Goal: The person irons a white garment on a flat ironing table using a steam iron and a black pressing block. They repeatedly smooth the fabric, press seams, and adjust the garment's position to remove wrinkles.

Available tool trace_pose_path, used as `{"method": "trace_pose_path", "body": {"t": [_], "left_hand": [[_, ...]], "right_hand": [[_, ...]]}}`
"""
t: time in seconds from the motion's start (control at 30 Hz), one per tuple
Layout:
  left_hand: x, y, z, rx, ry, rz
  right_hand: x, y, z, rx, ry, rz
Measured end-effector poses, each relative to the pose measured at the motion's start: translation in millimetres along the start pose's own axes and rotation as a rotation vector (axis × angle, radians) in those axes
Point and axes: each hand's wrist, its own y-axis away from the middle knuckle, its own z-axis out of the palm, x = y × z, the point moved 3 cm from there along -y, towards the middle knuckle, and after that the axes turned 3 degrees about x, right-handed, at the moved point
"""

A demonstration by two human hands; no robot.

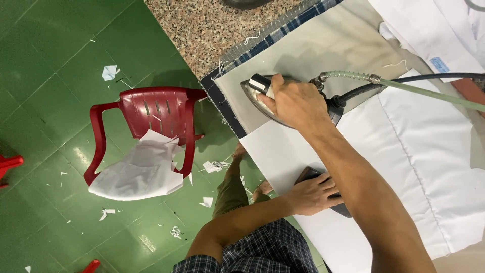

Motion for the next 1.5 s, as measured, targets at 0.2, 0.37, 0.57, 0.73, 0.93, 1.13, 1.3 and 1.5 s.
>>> {"method": "trace_pose_path", "body": {"t": [0.2, 0.37, 0.57, 0.73, 0.93, 1.13, 1.3, 1.5], "left_hand": [[-5.6, -2.5, -2.3, 0.071, 0.008, -0.035], [-49.4, 1.2, -33.6, -0.108, -0.103, -0.312], [-137.7, 40.3, -85.9, 0.147, -0.3, -0.364], [-164.4, 37.8, -107.6, 0.075, -0.328, -0.351], [-206.2, 40.8, -140.1, 0.055, -0.383, -0.363], [-197.5, 88.7, -183.7, 0.073, -0.325, -0.293], [-162.8, 98.4, -154.5, -0.173, -0.022, -0.077], [-153.4, 39.9, -119.5, -0.231, 0.02, 0.192]], "right_hand": [[4.1, -8.9, -4.9, -0.02, -0.027, 0.021], [35.1, -16.1, -4.5, -0.005, -0.023, 0.041], [87.5, 66.6, -19.8, 0.325, 0.245, 0.229], [87.3, 172.7, -27.8, 0.297, 0.174, 0.537], [38.5, 212.8, 20.3, 0.146, -0.121, 0.727], [-6.0, 183.3, 35.2, 0.155, -0.165, 0.572], [2.3, 155.5, 37.2, 0.18, -0.057, 0.459], [52.7, 129.5, 22.1, 0.21, 0.119, 0.373]]}}
